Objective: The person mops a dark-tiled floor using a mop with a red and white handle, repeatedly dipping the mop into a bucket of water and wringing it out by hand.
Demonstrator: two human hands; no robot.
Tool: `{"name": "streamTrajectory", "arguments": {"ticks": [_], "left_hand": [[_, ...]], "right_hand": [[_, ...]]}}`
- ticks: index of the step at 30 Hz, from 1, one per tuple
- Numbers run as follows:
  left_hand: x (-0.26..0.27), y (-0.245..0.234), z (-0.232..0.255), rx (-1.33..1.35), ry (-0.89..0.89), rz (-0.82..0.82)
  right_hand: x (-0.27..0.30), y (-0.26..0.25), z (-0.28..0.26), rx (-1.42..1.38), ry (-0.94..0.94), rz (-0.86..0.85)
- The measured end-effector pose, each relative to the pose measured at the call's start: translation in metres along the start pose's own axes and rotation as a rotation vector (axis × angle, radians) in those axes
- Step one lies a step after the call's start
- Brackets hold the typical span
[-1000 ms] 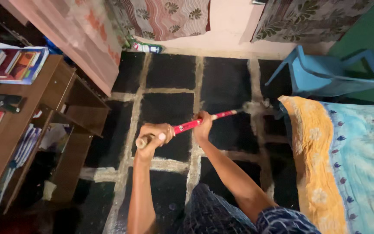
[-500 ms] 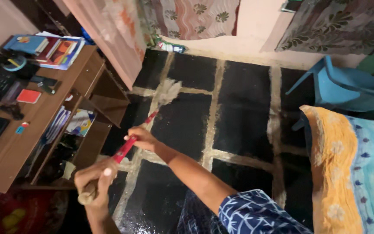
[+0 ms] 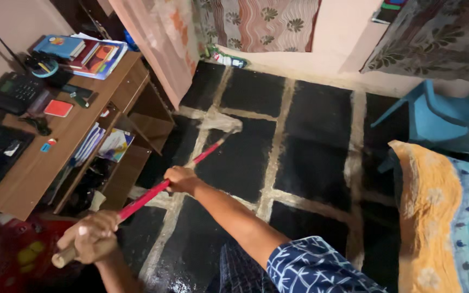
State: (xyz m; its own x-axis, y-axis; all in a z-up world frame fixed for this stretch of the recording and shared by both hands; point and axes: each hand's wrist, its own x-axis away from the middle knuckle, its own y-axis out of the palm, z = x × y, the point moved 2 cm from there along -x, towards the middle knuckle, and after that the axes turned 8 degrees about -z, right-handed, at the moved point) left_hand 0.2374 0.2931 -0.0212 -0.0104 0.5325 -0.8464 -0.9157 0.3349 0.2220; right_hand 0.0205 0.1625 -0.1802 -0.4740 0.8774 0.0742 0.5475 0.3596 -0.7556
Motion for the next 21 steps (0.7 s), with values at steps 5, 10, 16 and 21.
{"name": "streamTrajectory", "arguments": {"ticks": [5,10,16,21], "left_hand": [[-0.003,0.019,-0.058,0.199,-0.123,0.091],[-0.037,0.11,-0.106,0.395,-0.358,-0.094],[-0.033,0.229,-0.145,0.559,-0.513,-0.216],[-0.014,0.274,-0.146,0.74,-0.611,-0.355]], "right_hand": [[0.036,-0.024,0.057,0.107,0.214,0.071],[0.124,-0.057,0.12,-0.153,0.446,0.624],[0.223,-0.087,0.164,-0.151,0.794,0.747],[0.269,-0.077,0.18,0.004,0.711,1.035]]}}
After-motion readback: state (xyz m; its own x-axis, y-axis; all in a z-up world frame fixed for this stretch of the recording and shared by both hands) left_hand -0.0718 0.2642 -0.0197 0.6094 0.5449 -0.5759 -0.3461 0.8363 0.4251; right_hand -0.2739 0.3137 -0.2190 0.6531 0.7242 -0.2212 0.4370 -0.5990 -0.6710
